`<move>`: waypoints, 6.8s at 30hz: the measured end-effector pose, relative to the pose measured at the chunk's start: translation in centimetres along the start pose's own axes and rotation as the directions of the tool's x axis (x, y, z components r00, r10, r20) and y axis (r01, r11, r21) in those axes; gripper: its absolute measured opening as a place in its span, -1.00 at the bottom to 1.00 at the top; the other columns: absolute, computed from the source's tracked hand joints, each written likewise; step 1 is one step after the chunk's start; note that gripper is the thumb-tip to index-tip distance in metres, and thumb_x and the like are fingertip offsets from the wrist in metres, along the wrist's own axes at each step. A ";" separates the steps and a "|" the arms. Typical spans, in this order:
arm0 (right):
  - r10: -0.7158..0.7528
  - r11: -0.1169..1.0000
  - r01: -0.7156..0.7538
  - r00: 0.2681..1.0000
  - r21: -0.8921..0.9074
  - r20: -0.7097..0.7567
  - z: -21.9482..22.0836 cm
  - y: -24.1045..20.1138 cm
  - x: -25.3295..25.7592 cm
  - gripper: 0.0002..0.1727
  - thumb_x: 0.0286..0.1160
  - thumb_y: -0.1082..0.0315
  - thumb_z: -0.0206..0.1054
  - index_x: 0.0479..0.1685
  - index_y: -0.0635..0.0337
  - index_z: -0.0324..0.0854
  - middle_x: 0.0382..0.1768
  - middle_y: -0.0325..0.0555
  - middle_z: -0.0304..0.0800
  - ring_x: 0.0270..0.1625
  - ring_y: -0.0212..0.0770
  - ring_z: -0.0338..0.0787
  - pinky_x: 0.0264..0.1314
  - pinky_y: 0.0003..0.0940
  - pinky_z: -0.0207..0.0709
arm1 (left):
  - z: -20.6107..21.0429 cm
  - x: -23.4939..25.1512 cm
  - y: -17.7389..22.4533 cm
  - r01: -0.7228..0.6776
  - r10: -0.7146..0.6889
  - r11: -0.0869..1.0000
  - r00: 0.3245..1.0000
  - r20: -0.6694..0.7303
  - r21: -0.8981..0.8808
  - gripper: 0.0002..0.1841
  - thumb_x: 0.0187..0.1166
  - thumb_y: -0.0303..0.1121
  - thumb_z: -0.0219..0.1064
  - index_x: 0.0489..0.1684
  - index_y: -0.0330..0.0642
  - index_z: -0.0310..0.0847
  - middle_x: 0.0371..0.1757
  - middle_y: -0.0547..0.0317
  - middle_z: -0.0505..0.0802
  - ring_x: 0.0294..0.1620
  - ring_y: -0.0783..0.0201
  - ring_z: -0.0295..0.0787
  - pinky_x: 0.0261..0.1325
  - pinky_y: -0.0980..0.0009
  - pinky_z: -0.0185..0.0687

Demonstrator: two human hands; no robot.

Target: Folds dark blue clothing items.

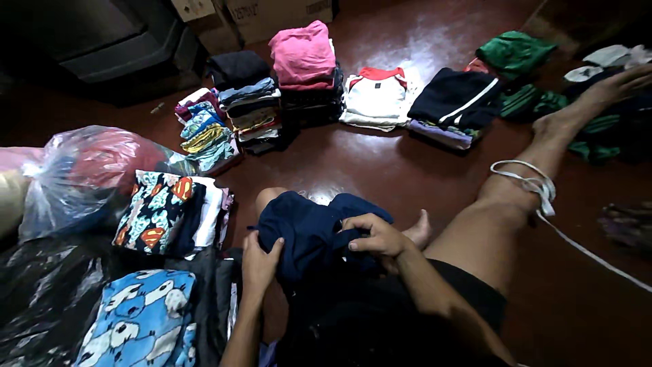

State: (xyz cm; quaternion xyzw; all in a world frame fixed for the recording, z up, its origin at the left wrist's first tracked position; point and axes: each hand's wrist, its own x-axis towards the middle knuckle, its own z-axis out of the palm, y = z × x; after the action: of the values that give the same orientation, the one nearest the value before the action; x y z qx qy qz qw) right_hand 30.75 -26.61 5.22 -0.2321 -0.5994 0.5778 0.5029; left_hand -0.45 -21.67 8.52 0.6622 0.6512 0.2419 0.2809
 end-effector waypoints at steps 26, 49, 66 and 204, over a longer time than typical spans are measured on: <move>0.050 0.999 -0.050 0.997 -0.004 0.051 -0.1 -0.7 -1.4 -0.76 0.65 0.16 0.32 -0.15 0.13 0.78 -0.29 -0.44 0.79 -0.22 -0.58 0.71 -0.12 -0.57 0.62 | 3.1 -3.5 7.2 0.428 0.079 0.073 0.898 0.433 -0.901 -0.63 0.47 -0.41 0.12 0.25 -0.21 0.53 0.05 -0.02 0.83 0.04 0.14 0.82 0.15 0.13 0.75; 0.153 0.988 -0.150 0.963 0.031 -0.222 -3.0 -0.6 -3.7 -0.73 0.51 0.29 0.41 0.12 0.13 0.82 0.08 -0.25 0.86 0.12 -0.39 0.78 0.21 -0.42 0.69 | 4.3 1.7 5.0 -0.039 -0.058 0.796 0.988 -0.140 -0.604 -0.85 0.60 -0.52 0.29 0.01 -0.26 0.71 -0.50 0.30 0.76 -0.58 0.50 0.61 -0.45 0.57 0.59; 0.302 0.862 -0.397 0.902 -0.314 -0.309 -0.8 1.6 -2.0 -0.74 0.44 0.27 0.52 0.05 0.11 0.81 -0.02 -0.26 0.91 0.04 -0.37 0.86 0.22 -0.35 0.76 | 4.3 2.2 7.9 0.307 -0.087 0.349 0.951 0.296 -0.885 -0.73 0.82 -0.38 0.03 -0.12 -0.30 0.66 -0.28 0.01 0.84 -0.34 0.29 0.80 -0.30 0.37 0.78; -0.510 0.504 0.179 0.851 -0.845 -0.124 1.0 -3.8 0.4 -0.82 0.50 0.25 0.54 -0.11 0.15 0.84 -0.12 -0.18 0.94 0.06 -0.27 0.89 0.67 0.08 0.46 | 2.4 1.3 10.4 -0.751 0.830 0.551 0.539 0.146 -0.364 -0.84 0.63 -0.31 0.38 -0.11 -0.16 0.84 -0.12 0.23 0.87 -0.03 0.42 0.80 0.13 0.48 0.75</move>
State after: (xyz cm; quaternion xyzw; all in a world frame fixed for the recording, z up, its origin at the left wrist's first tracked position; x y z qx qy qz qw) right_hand 30.82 -27.57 9.03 -0.4086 -0.7267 0.0732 0.5473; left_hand 8.76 -20.45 13.84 0.8715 0.1890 0.3212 0.3187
